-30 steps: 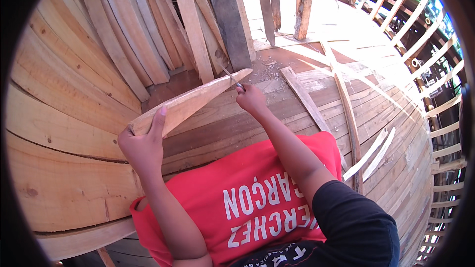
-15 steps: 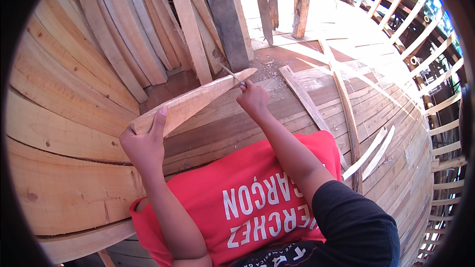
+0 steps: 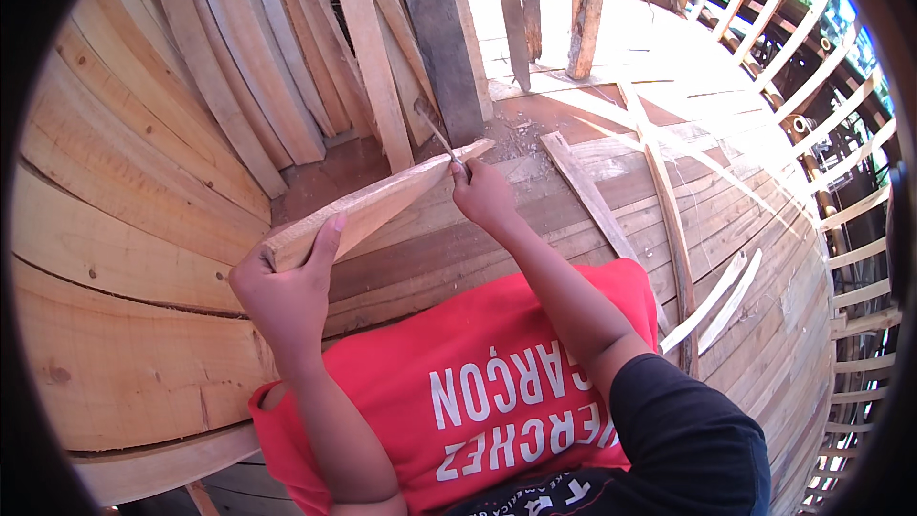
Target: The person holds a triangular wooden piece in their left hand and uses a small knife in their right hand to carve and shape the wood. They repeatedly scrape the surface of the wood, removing thin shavings to refine the edges and smooth the surface.
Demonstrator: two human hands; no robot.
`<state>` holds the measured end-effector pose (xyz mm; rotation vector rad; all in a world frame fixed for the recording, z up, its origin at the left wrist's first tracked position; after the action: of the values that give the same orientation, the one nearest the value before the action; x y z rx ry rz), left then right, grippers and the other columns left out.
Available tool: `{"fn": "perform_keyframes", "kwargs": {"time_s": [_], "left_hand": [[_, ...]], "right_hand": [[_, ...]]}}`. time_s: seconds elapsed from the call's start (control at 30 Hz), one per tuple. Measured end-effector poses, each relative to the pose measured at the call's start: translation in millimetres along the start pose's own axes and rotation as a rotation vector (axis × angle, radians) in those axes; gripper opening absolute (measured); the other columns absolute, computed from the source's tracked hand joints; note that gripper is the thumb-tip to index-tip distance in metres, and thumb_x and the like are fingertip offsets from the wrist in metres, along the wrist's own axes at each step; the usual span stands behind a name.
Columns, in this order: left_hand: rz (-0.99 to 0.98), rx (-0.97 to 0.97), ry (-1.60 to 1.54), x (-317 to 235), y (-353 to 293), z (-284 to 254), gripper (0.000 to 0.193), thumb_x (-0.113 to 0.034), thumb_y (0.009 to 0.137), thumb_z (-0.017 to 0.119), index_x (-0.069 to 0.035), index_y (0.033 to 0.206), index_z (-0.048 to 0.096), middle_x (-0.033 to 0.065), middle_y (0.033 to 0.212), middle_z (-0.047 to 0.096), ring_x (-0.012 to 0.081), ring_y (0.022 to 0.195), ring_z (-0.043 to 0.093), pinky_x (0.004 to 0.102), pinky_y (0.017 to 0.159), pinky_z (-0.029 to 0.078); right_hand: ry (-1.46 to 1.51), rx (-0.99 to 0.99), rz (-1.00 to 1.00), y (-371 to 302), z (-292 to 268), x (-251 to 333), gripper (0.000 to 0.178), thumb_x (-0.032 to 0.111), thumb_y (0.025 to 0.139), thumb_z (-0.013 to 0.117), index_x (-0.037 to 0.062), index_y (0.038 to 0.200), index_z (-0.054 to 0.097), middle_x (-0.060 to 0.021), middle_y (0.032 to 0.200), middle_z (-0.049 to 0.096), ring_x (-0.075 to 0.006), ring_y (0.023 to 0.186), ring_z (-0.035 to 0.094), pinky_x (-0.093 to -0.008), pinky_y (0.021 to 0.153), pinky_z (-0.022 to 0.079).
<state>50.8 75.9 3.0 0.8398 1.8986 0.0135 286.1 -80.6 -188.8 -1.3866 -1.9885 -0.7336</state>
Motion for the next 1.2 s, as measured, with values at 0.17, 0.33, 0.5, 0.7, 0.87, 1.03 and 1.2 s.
{"fn": "perform_keyframes", "kwargs": {"time_s": [0.17,0.33,0.5,0.7,0.87,1.03,1.2], "left_hand": [[-0.056,-0.099,-0.044,4,3,-21,0.031,-0.018,0.075,0.085,0.007,0.079,0.069,0.0055,0.068,0.067,0.0084,0.06,0.059,0.025,0.059,0.048],[-0.135,-0.113,-0.014,5,4,-20,0.034,-0.02,0.073,0.086,0.008,0.078,0.068,0.0073,0.068,0.066,0.0089,0.057,0.059,0.0245,0.054,0.047],[-0.132,-0.083,0.007,-1,-2,-15,0.035,-0.022,0.074,0.086,0.008,0.079,0.068,0.0079,0.069,0.067,0.0101,0.059,0.06,0.0264,0.057,0.048],[-0.067,-0.071,0.044,-4,-4,-13,0.033,-0.022,0.074,0.085,0.006,0.081,0.07,0.0083,0.07,0.068,0.0112,0.062,0.062,0.029,0.06,0.05],[-0.22,-0.021,0.018,-7,-7,1,0.035,-0.023,0.073,0.085,0.007,0.079,0.069,0.0082,0.068,0.068,0.0115,0.062,0.063,0.0292,0.06,0.05],[-0.165,-0.049,0.03,19,4,-7,0.036,-0.025,0.073,0.085,0.007,0.077,0.069,0.0082,0.066,0.067,0.0125,0.062,0.064,0.0304,0.059,0.051],[-0.037,0.003,0.076,-13,-13,7,0.033,-0.023,0.074,0.084,0.006,0.081,0.071,0.0089,0.071,0.069,0.0121,0.065,0.065,0.0295,0.064,0.052]], "right_hand": [[0.008,0.031,0.02,-11,15,5,0.053,0.033,0.099,0.034,-0.0025,0.078,0.066,-0.0287,0.08,0.065,-0.0454,0.08,0.063,-0.0544,0.073,0.048],[-0.058,-0.112,0.166,-6,22,-18,0.057,0.031,0.1,0.03,-0.0032,0.072,0.066,-0.0284,0.075,0.064,-0.0462,0.074,0.064,-0.0551,0.068,0.049],[-0.037,-0.075,0.018,1,13,-14,0.056,0.031,0.098,0.031,-0.0028,0.069,0.065,-0.0281,0.07,0.063,-0.0475,0.07,0.063,-0.0565,0.068,0.049],[0.011,-0.138,-0.095,-21,10,25,0.055,0.028,0.098,0.033,0.0,0.062,0.063,-0.0249,0.06,0.06,-0.0442,0.058,0.061,-0.0543,0.06,0.049],[0.036,-0.185,-0.229,-10,10,7,0.055,0.027,0.098,0.034,-0.0002,0.06,0.062,-0.0247,0.059,0.059,-0.0443,0.057,0.06,-0.0541,0.06,0.048],[-0.005,-0.075,-0.056,-31,7,37,0.054,0.028,0.097,0.035,0.0001,0.06,0.064,-0.0247,0.061,0.06,-0.0447,0.059,0.061,-0.0535,0.061,0.049],[-0.042,-0.131,-0.036,-17,-4,21,0.056,0.03,0.097,0.034,-0.0013,0.065,0.066,-0.0255,0.066,0.062,-0.0451,0.064,0.062,-0.0536,0.064,0.05]]}}
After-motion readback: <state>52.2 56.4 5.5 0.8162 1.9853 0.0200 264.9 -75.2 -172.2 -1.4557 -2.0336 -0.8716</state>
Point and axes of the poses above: each hand's wrist, its own y-axis towards the middle knuckle, its own z-axis out of the palm, x = y × z, the point moved 7 cm from there along y, towards the middle knuckle
